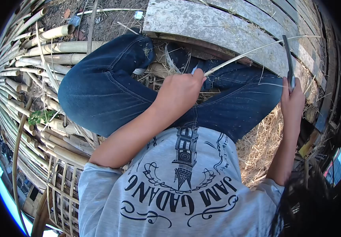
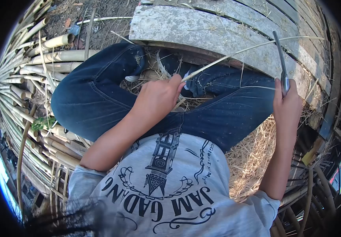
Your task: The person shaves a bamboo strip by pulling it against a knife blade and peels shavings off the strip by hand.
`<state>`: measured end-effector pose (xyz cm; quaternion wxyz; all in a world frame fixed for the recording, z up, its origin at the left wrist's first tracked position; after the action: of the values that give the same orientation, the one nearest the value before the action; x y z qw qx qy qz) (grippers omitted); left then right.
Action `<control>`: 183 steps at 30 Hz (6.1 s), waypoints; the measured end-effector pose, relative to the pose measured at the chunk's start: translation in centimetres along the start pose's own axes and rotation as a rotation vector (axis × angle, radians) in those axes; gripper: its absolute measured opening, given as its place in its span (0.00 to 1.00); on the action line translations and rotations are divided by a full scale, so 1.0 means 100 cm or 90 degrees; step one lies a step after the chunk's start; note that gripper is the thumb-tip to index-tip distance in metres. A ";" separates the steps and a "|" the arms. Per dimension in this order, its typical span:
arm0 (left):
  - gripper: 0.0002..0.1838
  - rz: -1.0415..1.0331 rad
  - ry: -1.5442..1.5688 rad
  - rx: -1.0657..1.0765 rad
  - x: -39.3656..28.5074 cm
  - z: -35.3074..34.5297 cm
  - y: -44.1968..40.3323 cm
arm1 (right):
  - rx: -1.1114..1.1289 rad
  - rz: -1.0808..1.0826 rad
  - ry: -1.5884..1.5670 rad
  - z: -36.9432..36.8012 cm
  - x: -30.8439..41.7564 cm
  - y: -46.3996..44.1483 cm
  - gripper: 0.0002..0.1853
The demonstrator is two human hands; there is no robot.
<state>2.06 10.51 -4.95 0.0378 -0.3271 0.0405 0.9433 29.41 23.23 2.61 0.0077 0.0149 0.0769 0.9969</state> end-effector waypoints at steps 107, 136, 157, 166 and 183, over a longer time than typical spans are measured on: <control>0.12 -0.040 -0.101 0.006 0.001 -0.018 0.002 | 0.049 0.152 0.197 -0.033 0.055 0.001 0.13; 0.13 -0.010 0.004 0.014 0.005 -0.014 -0.002 | 0.135 0.211 0.031 -0.069 0.100 0.048 0.11; 0.22 0.356 0.553 0.406 0.021 -0.040 0.001 | 0.178 0.178 -0.521 -0.092 0.084 0.077 0.16; 0.17 0.559 0.847 0.546 0.011 -0.043 0.017 | 0.191 0.171 -0.516 -0.089 0.083 0.078 0.19; 0.21 0.375 0.471 0.348 0.001 -0.029 0.045 | 0.099 0.297 -0.263 -0.082 0.091 0.102 0.34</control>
<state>3.37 5.79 -7.03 -0.1610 -0.5902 0.3849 0.6911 19.96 12.01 -3.69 -0.2066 0.2350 0.1445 0.9387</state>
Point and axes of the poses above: each hand's wrist, its own y-axis away from the middle knuckle, its own z-axis out of the back of the hand, x = y × z, the point moved 6 cm from there along -y, towards the middle knuckle, and after that the axes turned 2 degrees about -z, right-handed, at the moved point
